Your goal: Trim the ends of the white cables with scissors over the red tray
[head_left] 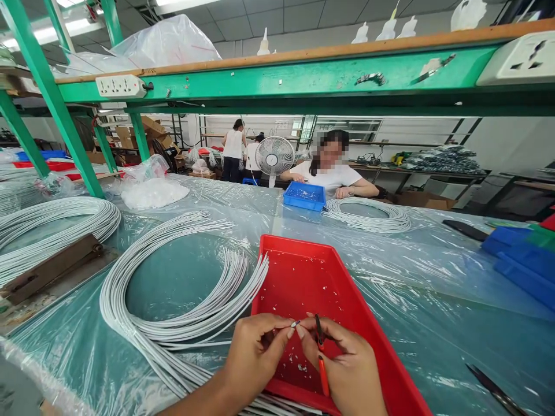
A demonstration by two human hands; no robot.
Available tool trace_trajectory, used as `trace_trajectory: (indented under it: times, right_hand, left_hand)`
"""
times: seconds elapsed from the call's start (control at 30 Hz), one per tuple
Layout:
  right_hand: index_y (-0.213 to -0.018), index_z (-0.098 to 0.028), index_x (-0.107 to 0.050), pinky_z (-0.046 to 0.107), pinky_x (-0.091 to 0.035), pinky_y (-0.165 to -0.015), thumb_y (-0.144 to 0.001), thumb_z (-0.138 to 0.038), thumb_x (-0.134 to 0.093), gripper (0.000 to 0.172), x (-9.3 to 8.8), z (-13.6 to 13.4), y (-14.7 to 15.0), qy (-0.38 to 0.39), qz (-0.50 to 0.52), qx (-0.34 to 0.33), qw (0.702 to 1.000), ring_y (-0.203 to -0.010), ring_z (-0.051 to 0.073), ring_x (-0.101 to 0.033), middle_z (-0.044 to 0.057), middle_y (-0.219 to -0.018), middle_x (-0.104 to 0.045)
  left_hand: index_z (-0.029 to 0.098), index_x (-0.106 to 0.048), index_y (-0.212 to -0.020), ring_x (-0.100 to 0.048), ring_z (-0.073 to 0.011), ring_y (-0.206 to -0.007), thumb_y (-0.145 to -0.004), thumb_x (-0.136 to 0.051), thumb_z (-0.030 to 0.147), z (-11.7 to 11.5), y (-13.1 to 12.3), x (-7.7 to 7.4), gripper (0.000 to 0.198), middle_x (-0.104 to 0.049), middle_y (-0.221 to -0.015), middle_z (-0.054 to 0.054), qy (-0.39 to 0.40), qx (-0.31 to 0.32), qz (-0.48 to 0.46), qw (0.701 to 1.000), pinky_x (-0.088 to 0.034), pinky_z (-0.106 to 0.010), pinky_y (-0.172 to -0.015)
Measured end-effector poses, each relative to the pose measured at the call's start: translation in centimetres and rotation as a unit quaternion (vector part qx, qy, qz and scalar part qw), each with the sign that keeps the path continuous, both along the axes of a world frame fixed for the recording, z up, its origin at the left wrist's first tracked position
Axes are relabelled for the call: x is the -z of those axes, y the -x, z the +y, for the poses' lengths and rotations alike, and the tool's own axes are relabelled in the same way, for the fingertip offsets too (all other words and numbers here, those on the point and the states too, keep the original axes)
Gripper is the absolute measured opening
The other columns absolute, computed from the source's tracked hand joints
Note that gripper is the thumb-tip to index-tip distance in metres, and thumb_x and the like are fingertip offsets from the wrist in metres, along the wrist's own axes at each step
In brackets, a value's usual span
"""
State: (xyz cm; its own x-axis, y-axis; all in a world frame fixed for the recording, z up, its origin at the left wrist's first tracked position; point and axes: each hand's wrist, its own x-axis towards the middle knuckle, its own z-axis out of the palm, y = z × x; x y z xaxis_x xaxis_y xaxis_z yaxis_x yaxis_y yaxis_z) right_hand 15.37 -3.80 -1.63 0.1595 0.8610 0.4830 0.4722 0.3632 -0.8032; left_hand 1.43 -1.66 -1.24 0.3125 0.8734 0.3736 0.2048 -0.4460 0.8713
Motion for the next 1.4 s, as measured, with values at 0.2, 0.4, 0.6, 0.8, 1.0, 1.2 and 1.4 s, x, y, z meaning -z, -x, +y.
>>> trace_trajectory:
  times: [0.2,0.4,0.6,0.8,1.0,1.2,1.4]
  right_hand:
    - [-0.059,-0.016,-0.053,0.019,-0.043,-0.045,-0.071,-0.019,-0.053,0.013,-0.4,-0.3,0.3,-0.032,-0.051,0.017,0.998,-0.047,0.011,-0.048,0.000,-0.054,-0.053]
    - [-0.059,-0.016,-0.053,0.018,-0.044,-0.046,-0.070,-0.017,-0.052,0.011,-0.5,-0.4,0.3,-0.033,-0.054,0.017,0.998,-0.048,0.011,-0.049,-0.001,-0.055,-0.053]
    - [-0.061,-0.016,-0.055,0.018,-0.044,-0.047,-0.072,-0.019,-0.054,0.012,-0.4,-0.4,0.4,-0.024,-0.036,0.014,0.999,-0.048,0.012,-0.051,-0.001,-0.055,-0.055]
    - [-0.072,-0.014,-0.065,0.021,-0.048,-0.048,-0.074,-0.020,-0.057,0.010,-0.1,-0.4,0.3,-0.037,-0.042,0.000,0.998,-0.048,0.013,-0.057,0.000,-0.054,-0.060]
    - [-0.075,-0.017,-0.067,0.031,-0.051,-0.069,-0.072,-0.015,-0.056,0.011,-0.2,-0.4,-0.1,-0.152,-0.162,0.026,0.975,-0.057,0.016,-0.063,0.002,-0.063,-0.068]
    - [-0.060,-0.017,-0.058,0.035,-0.052,-0.064,-0.073,-0.018,-0.050,0.015,-0.8,-0.5,-0.1,-0.196,-0.252,0.059,0.946,-0.046,0.016,-0.057,0.000,-0.046,-0.056]
    - [-0.060,-0.019,-0.053,0.034,-0.051,-0.063,-0.068,-0.015,-0.050,0.010,-0.9,-0.8,0.2,-0.187,-0.246,0.062,0.949,-0.044,0.014,-0.051,-0.002,-0.046,-0.053]
  left_hand:
    - [0.019,-0.070,-0.090,-0.062,-0.0133,-0.064,-0.081,-0.052,0.020,-0.2,0.0,0.0,0.020,-0.071,-0.077,-0.004,-0.016,0.012,0.018,1.000,-0.044,-0.019,-0.060]
    - [0.017,-0.069,-0.092,-0.062,-0.0141,-0.070,-0.084,-0.048,0.019,-0.1,0.2,-0.2,0.023,-0.070,-0.079,-0.004,0.002,0.043,0.017,0.999,-0.045,-0.020,-0.066]
    - [0.017,-0.068,-0.094,-0.061,-0.0147,-0.070,-0.086,-0.045,0.020,-0.2,0.3,-0.2,0.025,-0.068,-0.075,-0.004,0.011,0.050,0.005,0.999,-0.045,-0.021,-0.066]
    - [0.016,-0.069,-0.093,-0.062,-0.0142,-0.069,-0.084,-0.048,0.020,-0.2,0.2,-0.2,0.022,-0.070,-0.079,-0.005,0.016,0.024,-0.028,0.999,-0.047,-0.021,-0.067]
    - [0.017,-0.068,-0.092,-0.065,-0.0140,-0.075,-0.083,-0.048,0.017,-0.2,0.3,0.0,0.022,-0.071,-0.083,-0.006,-0.014,0.020,-0.013,1.000,-0.047,-0.019,-0.068]
    - [0.013,-0.066,-0.089,-0.065,-0.0161,-0.067,-0.080,-0.046,0.010,-0.4,0.4,0.8,0.022,-0.071,-0.076,-0.007,-0.149,-0.002,0.056,0.987,-0.047,-0.023,-0.065]
    - [0.013,-0.065,-0.088,-0.064,-0.0161,-0.065,-0.080,-0.047,0.010,-0.3,0.3,0.9,0.020,-0.070,-0.072,-0.007,-0.170,-0.014,0.079,0.982,-0.046,-0.023,-0.064]
